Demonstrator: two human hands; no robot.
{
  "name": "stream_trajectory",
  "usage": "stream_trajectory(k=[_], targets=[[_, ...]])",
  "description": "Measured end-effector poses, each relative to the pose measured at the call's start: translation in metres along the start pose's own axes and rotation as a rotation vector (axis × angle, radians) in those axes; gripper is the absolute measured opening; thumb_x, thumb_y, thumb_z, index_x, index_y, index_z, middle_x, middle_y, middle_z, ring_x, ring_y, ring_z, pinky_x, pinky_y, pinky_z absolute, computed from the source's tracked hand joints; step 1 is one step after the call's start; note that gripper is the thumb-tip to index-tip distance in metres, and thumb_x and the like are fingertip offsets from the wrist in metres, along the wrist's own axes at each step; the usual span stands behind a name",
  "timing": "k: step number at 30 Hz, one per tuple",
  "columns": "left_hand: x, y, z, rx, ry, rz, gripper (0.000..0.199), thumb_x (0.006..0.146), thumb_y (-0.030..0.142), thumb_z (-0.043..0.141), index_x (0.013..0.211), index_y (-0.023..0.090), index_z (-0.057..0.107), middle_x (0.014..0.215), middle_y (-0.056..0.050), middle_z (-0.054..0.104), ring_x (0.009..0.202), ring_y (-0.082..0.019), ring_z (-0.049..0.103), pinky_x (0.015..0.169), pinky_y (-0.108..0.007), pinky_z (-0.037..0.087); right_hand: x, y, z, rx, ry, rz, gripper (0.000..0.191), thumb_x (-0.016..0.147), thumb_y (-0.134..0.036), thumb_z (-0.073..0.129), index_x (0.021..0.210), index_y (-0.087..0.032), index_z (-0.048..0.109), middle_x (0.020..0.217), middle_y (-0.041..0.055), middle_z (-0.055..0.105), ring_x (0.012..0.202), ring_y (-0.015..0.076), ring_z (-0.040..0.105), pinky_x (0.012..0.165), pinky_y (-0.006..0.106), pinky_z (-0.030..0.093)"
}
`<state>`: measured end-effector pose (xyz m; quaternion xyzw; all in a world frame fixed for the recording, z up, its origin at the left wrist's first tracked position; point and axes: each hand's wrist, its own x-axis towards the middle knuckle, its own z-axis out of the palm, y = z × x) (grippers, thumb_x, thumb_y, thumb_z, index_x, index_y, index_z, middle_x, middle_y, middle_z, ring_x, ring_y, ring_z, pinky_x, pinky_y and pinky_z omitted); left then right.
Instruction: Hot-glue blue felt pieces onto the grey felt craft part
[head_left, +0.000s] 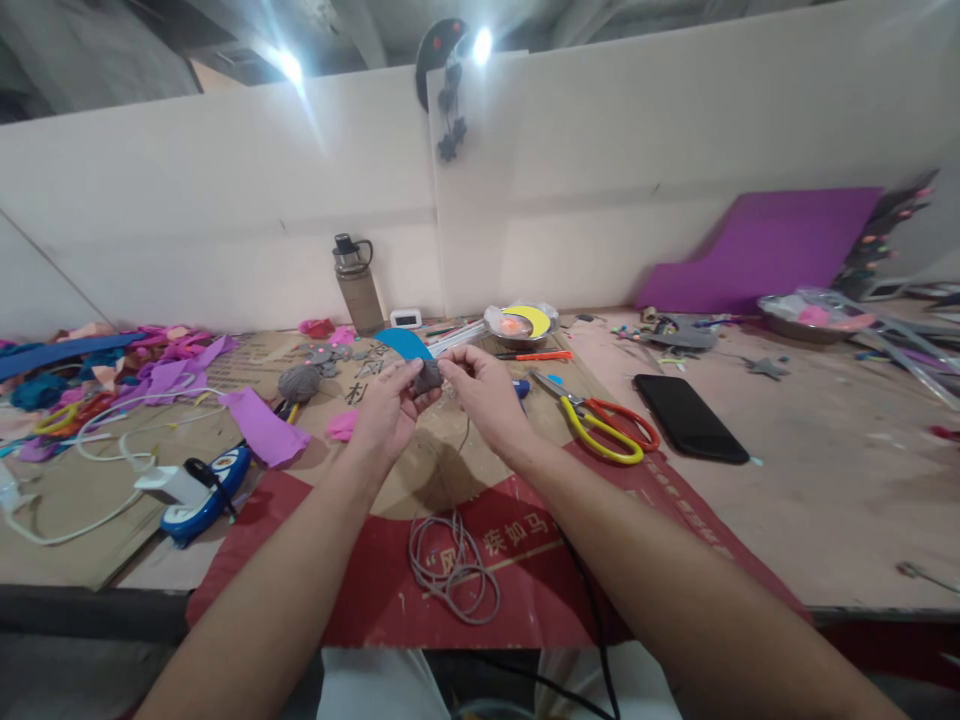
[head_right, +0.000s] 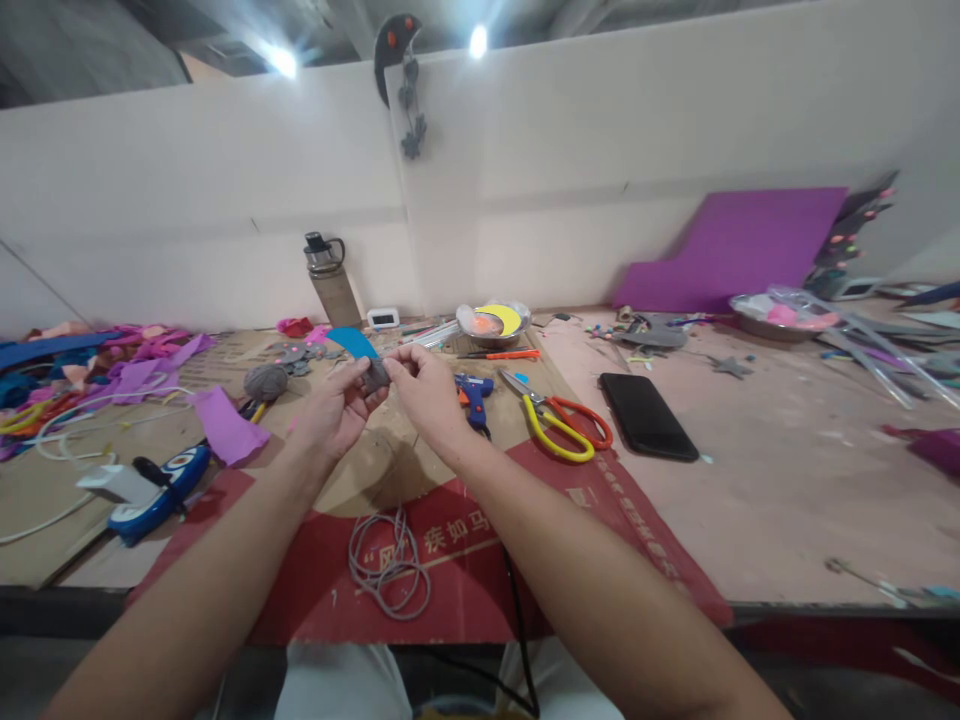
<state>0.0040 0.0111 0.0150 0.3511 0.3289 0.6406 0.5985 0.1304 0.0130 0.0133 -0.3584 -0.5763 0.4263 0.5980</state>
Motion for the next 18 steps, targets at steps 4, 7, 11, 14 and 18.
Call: stream_trajectory(k=[4,7,11,14,18], targets=[[0.0006,-0.0004,0.0005,-0.001,-0.014,0.016,0.024,0.060,0.020,0.083,0.076,0.014,0.066,0.075,-0.001,0.068,0.066,-0.010,0.063,0.055,-0.020,0.052,0.0001,0.0010,-0.0008,0.005,0.005,0.007,0.016,0.080,-0.035,0.055,0.077,-0.019,0.057,0.064,-0.0043,0.049,0.058,0.0113,0.040,0.057,0.025,0.034],[0.0004,-0.0001,0.0008,0.025,-0.017,0.035,0.027,0.057,0.022,0.085,0.075,0.013,0.067,0.074,0.000,0.067,0.064,-0.009,0.061,0.051,-0.019,0.047,-0.0005,0.0012,-0.0013,-0.029,0.009,-0.017,0.017,0.082,-0.036,0.054,0.074,-0.020,0.054,0.061,-0.0049,0.045,0.060,0.0119,0.040,0.058,0.025,0.034],[-0.0002,-0.0005,0.0006,0.054,-0.027,0.062,0.027,0.057,0.024,0.085,0.073,0.013,0.066,0.072,-0.001,0.065,0.063,-0.010,0.059,0.048,-0.019,0.042,-0.0011,0.0005,-0.0022,-0.126,0.029,-0.092,0.020,0.085,-0.035,0.050,0.071,-0.021,0.050,0.065,-0.0037,0.046,0.066,0.0131,0.043,0.063,0.026,0.035],[-0.0013,-0.0013,0.0014,0.063,-0.043,0.052,0.027,0.057,0.024,0.084,0.074,0.014,0.066,0.071,0.000,0.064,0.063,-0.010,0.059,0.046,-0.019,0.039,-0.0008,0.0004,-0.0031,-0.204,0.050,-0.134,0.024,0.088,-0.036,0.046,0.069,-0.021,0.049,0.068,-0.0024,0.049,0.070,0.0140,0.046,0.067,0.027,0.036],[-0.0036,-0.0015,0.0039,0.066,-0.024,0.026,0.028,0.057,0.025,0.084,0.072,0.014,0.064,0.070,0.000,0.064,0.062,-0.010,0.058,0.045,-0.020,0.039,-0.0003,0.0007,-0.0042,-0.251,0.070,-0.158,0.026,0.089,-0.038,0.047,0.071,-0.020,0.050,0.073,-0.0011,0.053,0.074,0.0149,0.049,0.071,0.028,0.036]])
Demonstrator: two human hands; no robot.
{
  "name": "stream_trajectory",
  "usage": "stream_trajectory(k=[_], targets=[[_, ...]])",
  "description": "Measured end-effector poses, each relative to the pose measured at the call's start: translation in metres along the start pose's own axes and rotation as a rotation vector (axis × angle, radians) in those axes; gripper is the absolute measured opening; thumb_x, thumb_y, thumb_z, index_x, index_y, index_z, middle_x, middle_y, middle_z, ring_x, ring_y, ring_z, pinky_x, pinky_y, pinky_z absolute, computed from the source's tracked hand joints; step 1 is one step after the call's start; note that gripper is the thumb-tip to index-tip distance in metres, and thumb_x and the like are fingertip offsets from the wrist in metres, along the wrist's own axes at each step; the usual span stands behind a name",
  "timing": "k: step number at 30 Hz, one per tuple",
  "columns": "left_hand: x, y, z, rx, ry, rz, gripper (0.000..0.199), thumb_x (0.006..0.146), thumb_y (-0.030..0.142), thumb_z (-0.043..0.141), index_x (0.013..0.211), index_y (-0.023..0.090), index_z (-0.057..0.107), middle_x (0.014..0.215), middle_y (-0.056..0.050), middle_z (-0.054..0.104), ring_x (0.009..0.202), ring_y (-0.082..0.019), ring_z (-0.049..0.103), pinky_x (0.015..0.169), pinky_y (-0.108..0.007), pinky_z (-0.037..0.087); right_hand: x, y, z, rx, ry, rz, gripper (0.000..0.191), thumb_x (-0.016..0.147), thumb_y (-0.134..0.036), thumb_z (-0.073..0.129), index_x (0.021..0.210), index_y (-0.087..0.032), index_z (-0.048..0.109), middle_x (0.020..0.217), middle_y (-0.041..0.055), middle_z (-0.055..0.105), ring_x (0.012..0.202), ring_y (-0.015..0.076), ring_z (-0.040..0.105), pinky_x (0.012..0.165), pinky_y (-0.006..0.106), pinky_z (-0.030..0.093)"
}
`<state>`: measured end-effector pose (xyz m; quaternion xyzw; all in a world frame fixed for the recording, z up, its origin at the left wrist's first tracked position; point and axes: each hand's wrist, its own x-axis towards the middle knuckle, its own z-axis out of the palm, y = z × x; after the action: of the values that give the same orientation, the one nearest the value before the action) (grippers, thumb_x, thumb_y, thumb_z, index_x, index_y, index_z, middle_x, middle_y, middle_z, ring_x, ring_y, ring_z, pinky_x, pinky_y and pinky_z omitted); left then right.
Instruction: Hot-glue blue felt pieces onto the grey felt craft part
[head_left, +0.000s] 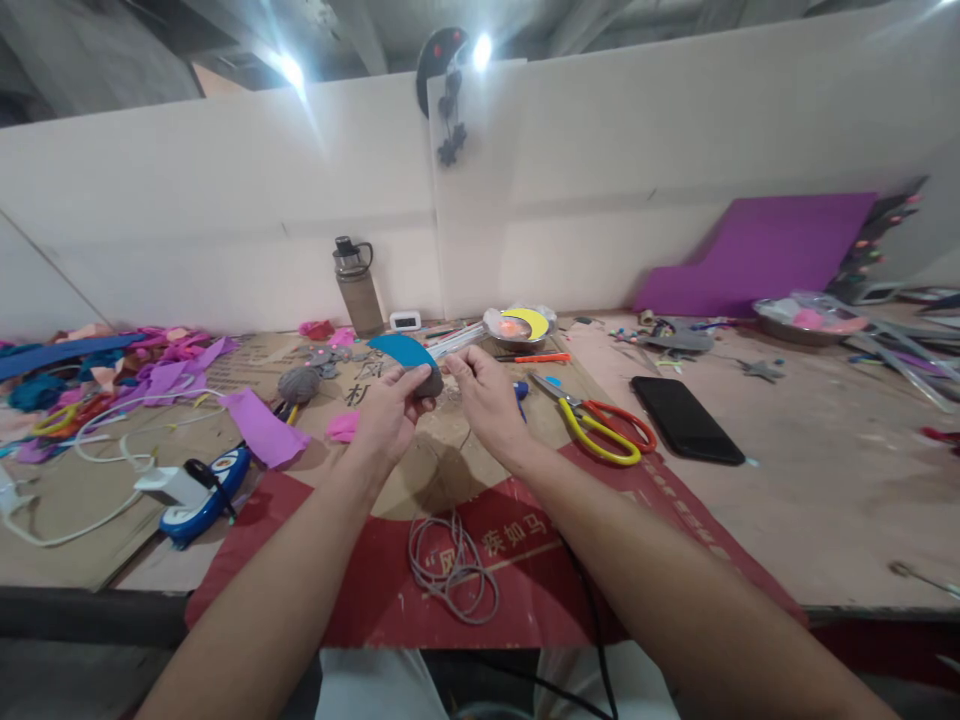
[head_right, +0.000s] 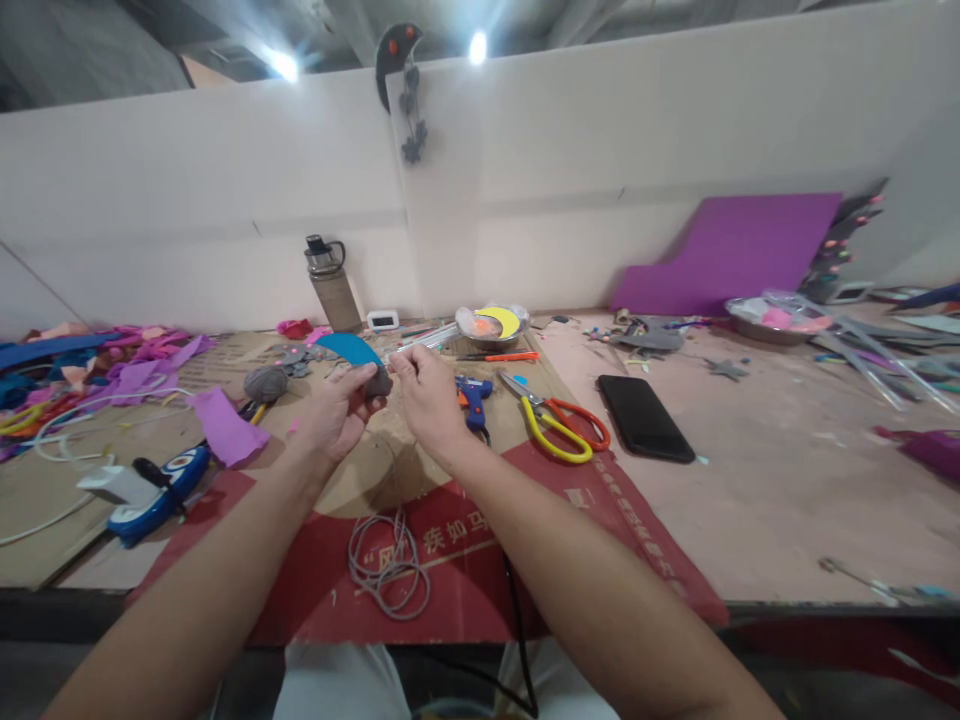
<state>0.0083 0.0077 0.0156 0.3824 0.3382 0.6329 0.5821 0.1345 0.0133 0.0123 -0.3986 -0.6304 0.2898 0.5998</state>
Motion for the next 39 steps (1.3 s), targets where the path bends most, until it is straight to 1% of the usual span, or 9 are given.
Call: stream_trajectory(k=[6,12,17,24,27,30,34,37,39], targets=[[-0.001,0.001,0.001,-0.018,-0.004,-0.047,0.027,0.057,0.024,0.083,0.074,0.014,0.064,0.070,0.000,0.066,0.057,-0.009,0.057,0.044,-0.020,0.038,-0.001,-0.002,-0.001,-0.009,0.008,0.006,0.030,0.091,-0.041,0.046,0.069,-0.020,0.051,0.071,-0.0010,0.054,0.072,0.0145,0.048,0.071,0.028,0.036],[0.000,0.002,0.001,-0.092,-0.041,-0.093,0.019,0.063,0.021,0.078,0.071,0.013,0.063,0.064,-0.001,0.065,0.054,-0.009,0.057,0.042,-0.018,0.038,-0.001,-0.003,-0.001,-0.005,-0.003,0.012,0.034,0.091,-0.045,0.047,0.068,-0.020,0.052,0.069,-0.0016,0.054,0.069,0.0137,0.047,0.069,0.027,0.036],[0.002,0.004,-0.001,-0.139,-0.016,-0.133,0.012,0.068,0.020,0.074,0.070,0.013,0.063,0.067,-0.004,0.068,0.055,-0.009,0.059,0.040,-0.016,0.037,-0.001,-0.003,0.000,0.068,-0.061,0.026,0.031,0.091,-0.044,0.045,0.073,-0.021,0.052,0.067,-0.0024,0.050,0.069,0.0137,0.047,0.064,0.026,0.036],[0.014,0.003,-0.015,-0.143,0.003,0.021,0.024,0.059,0.020,0.085,0.073,0.016,0.066,0.071,0.001,0.069,0.062,-0.009,0.063,0.050,-0.018,0.047,-0.010,-0.005,0.005,0.041,-0.106,-0.067,0.018,0.090,-0.036,0.049,0.085,-0.020,0.055,0.082,0.0005,0.059,0.079,0.0146,0.052,0.075,0.027,0.040],[0.017,0.005,-0.019,-0.172,-0.024,0.042,0.024,0.059,0.022,0.085,0.072,0.015,0.067,0.069,0.001,0.069,0.059,-0.009,0.062,0.051,-0.020,0.048,-0.016,-0.007,0.002,0.008,-0.198,-0.073,0.022,0.092,-0.036,0.045,0.087,-0.020,0.059,0.085,0.0015,0.063,0.082,0.0153,0.055,0.077,0.028,0.040],[0.018,0.008,-0.021,-0.187,-0.015,0.079,0.024,0.058,0.023,0.086,0.070,0.015,0.067,0.067,0.001,0.069,0.058,-0.010,0.062,0.050,-0.021,0.048,-0.019,-0.006,-0.014,-0.126,-0.254,-0.064,0.033,0.094,-0.039,0.040,0.076,-0.020,0.060,0.080,0.0027,0.064,0.080,0.0168,0.057,0.076,0.029,0.040],[0.018,0.010,-0.021,-0.191,0.010,0.152,0.024,0.058,0.023,0.087,0.070,0.016,0.067,0.068,0.001,0.069,0.061,-0.009,0.063,0.051,-0.019,0.047,-0.019,0.014,-0.055,-0.487,-0.125,0.013,0.033,0.094,-0.040,0.040,0.080,-0.019,0.061,0.085,0.0072,0.066,0.083,0.0201,0.058,0.076,0.031,0.040],[0.016,0.010,-0.019,-0.166,0.021,0.215,0.023,0.059,0.023,0.087,0.072,0.017,0.068,0.070,0.001,0.070,0.064,-0.009,0.064,0.053,-0.019,0.047,-0.018,0.037,-0.081,-0.786,-0.142,0.220,0.027,0.090,-0.038,0.047,0.085,-0.017,0.062,0.085,0.0121,0.068,0.077,0.0227,0.060,0.069,0.032,0.039],[0.014,0.010,-0.016,-0.151,0.006,0.244,0.023,0.059,0.023,0.087,0.073,0.018,0.069,0.072,0.001,0.071,0.065,-0.010,0.065,0.056,-0.020,0.049,-0.019,0.048,-0.085,-0.864,-0.272,0.351,0.030,0.090,-0.041,0.047,0.083,-0.017,0.064,0.083,0.0135,0.069,0.076,0.0245,0.063,0.067,0.033,0.040]])
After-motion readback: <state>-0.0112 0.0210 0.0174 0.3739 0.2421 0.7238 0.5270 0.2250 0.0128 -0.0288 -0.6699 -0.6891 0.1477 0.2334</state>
